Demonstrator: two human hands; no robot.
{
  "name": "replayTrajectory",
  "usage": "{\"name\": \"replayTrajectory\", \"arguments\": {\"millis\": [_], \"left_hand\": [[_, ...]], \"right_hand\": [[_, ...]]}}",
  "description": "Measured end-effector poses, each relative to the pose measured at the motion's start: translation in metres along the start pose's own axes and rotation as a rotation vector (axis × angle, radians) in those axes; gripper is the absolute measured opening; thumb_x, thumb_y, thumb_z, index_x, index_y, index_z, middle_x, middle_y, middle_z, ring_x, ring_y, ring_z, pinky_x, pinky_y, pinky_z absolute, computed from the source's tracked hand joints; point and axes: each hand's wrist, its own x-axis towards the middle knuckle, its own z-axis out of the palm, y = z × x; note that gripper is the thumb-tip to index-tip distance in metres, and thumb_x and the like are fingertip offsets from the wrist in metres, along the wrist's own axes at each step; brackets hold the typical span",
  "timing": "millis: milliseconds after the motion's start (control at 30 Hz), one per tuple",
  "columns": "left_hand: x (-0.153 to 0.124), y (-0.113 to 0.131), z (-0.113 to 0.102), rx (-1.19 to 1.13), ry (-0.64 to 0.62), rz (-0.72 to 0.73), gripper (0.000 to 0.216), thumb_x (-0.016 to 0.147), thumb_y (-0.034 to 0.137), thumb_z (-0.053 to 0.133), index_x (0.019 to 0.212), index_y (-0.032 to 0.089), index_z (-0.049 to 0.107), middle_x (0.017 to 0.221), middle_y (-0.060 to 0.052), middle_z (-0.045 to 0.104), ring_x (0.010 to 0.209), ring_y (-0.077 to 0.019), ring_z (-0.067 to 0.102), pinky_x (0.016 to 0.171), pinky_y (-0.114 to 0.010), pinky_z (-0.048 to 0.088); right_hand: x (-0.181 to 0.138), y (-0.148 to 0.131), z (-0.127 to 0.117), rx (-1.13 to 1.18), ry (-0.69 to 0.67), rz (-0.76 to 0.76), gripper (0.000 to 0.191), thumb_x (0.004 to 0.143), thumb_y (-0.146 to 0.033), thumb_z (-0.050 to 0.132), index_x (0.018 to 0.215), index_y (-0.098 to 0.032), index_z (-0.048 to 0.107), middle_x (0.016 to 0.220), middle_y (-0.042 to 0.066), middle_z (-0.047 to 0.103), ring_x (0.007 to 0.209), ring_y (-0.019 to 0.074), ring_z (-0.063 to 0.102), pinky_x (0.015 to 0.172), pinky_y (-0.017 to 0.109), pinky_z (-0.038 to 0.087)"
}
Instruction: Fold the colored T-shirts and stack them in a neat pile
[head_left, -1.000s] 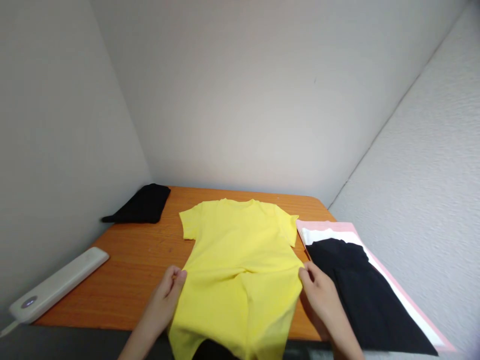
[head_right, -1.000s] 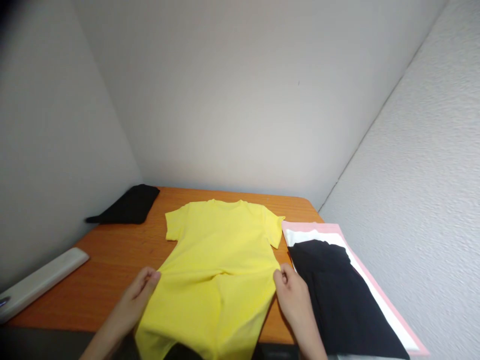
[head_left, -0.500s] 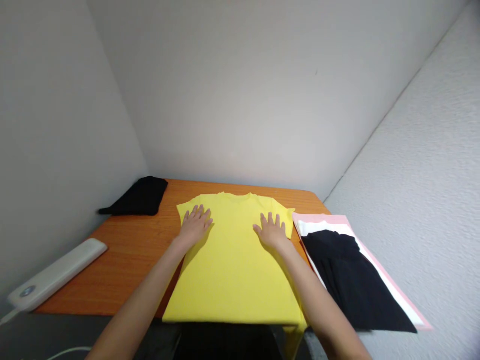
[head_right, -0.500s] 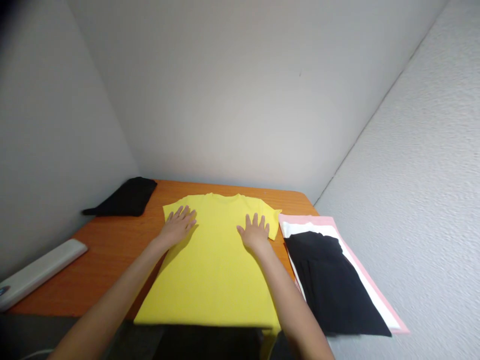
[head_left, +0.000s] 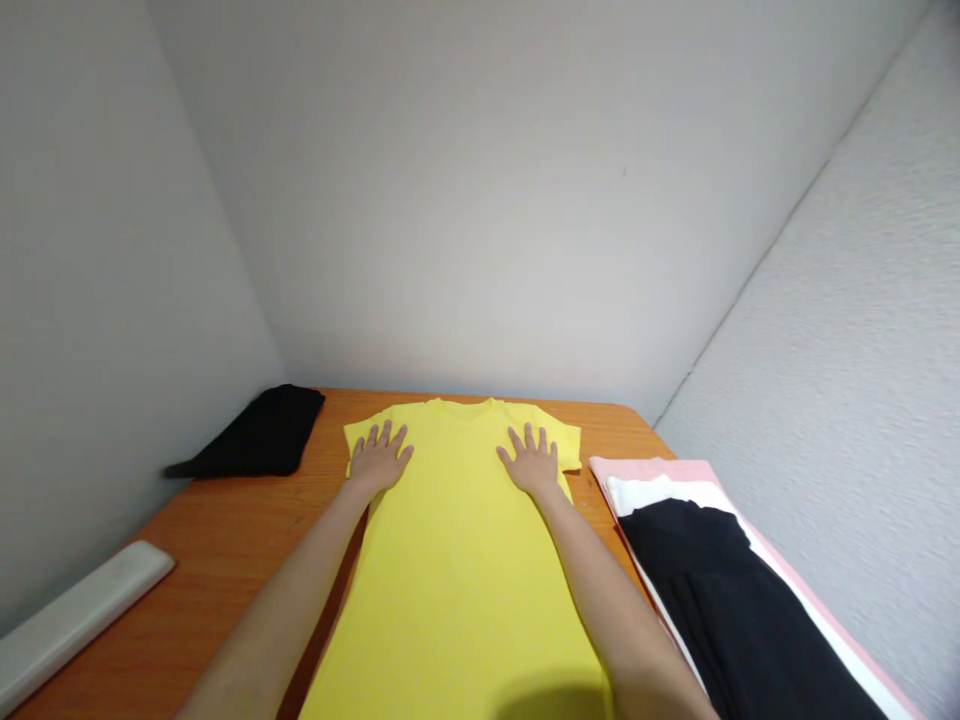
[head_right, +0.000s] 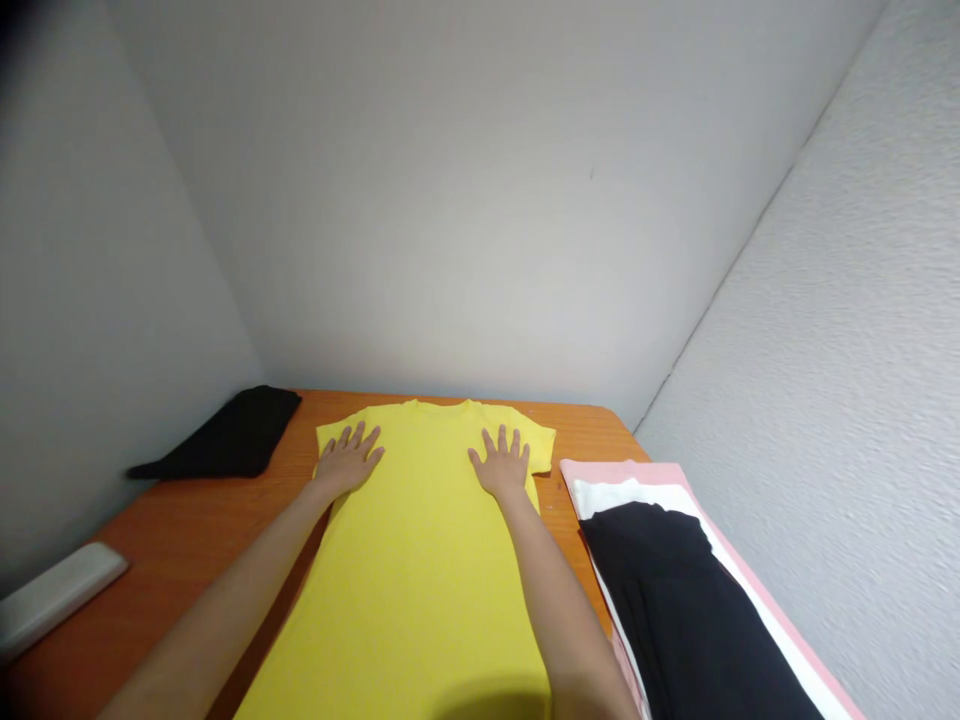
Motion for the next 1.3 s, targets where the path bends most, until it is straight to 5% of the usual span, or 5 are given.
{"name": "replayTrajectory", "arguments": {"millis": [467, 700, 900, 1067, 1300], "left_hand": [[0.006, -0.002, 0.008, 0.060, 0.049, -0.014, 0.063, 0.095, 0.056, 0.025, 0.152, 0.029, 0.025, 0.160, -0.008, 0.020, 0.146, -0.0330, 0.019, 0.114, -0.054, 0.018], [-0.011, 0.025, -0.018, 0.131, 0.084, 0.003, 0.059, 0.097, 0.041, 0.031, 0.151, 0.018, 0.028, 0.159, -0.014, 0.018, 0.148, -0.0309, 0.010, 0.117, -0.054, 0.003], [-0.092, 0.061, -0.019, 0.107, 0.161, 0.214, 0.060, 0.097, 0.044, 0.032, 0.149, 0.015, 0.034, 0.159, -0.013, 0.020, 0.148, -0.0303, 0.011, 0.117, -0.056, 0.004], [-0.174, 0.053, -0.005, 0.048, 0.041, 0.194, 0.062, 0.097, 0.050, 0.024, 0.150, 0.018, 0.032, 0.159, -0.009, 0.021, 0.148, -0.0297, 0.013, 0.116, -0.056, 0.015], [-0.206, 0.047, 0.008, 0.062, 0.061, 0.100, 0.067, 0.096, 0.049, 0.021, 0.150, 0.010, 0.028, 0.159, -0.012, 0.019, 0.147, -0.0298, 0.014, 0.116, -0.051, 0.019]], "right_hand": [[0.006, 0.002, 0.013, 0.097, 0.115, -0.007, 0.068, 0.093, -0.068, 0.025, 0.152, -0.033, 0.025, 0.162, 0.002, 0.007, 0.146, 0.0330, -0.004, 0.112, 0.058, -0.002], [-0.015, 0.006, -0.014, 0.310, 0.276, -0.105, 0.054, 0.099, -0.040, 0.034, 0.145, -0.012, 0.039, 0.158, 0.012, 0.022, 0.147, 0.0230, 0.009, 0.116, 0.042, 0.011], [-0.101, 0.021, -0.030, 0.411, 0.316, -0.156, 0.046, 0.090, -0.034, 0.052, 0.132, -0.016, 0.051, 0.146, 0.014, 0.043, 0.139, 0.0271, 0.032, 0.110, 0.042, 0.027], [-0.216, 0.046, -0.028, 0.482, 0.340, -0.126, 0.029, 0.092, -0.033, 0.048, 0.114, -0.017, 0.056, 0.101, 0.009, 0.066, 0.094, 0.0218, 0.063, 0.083, 0.033, 0.046], [-0.291, 0.052, -0.015, 0.255, 0.199, 0.069, 0.039, 0.085, -0.017, 0.049, 0.124, -0.013, 0.049, 0.113, 0.016, 0.063, 0.106, 0.0287, 0.061, 0.087, 0.035, 0.044]]}}
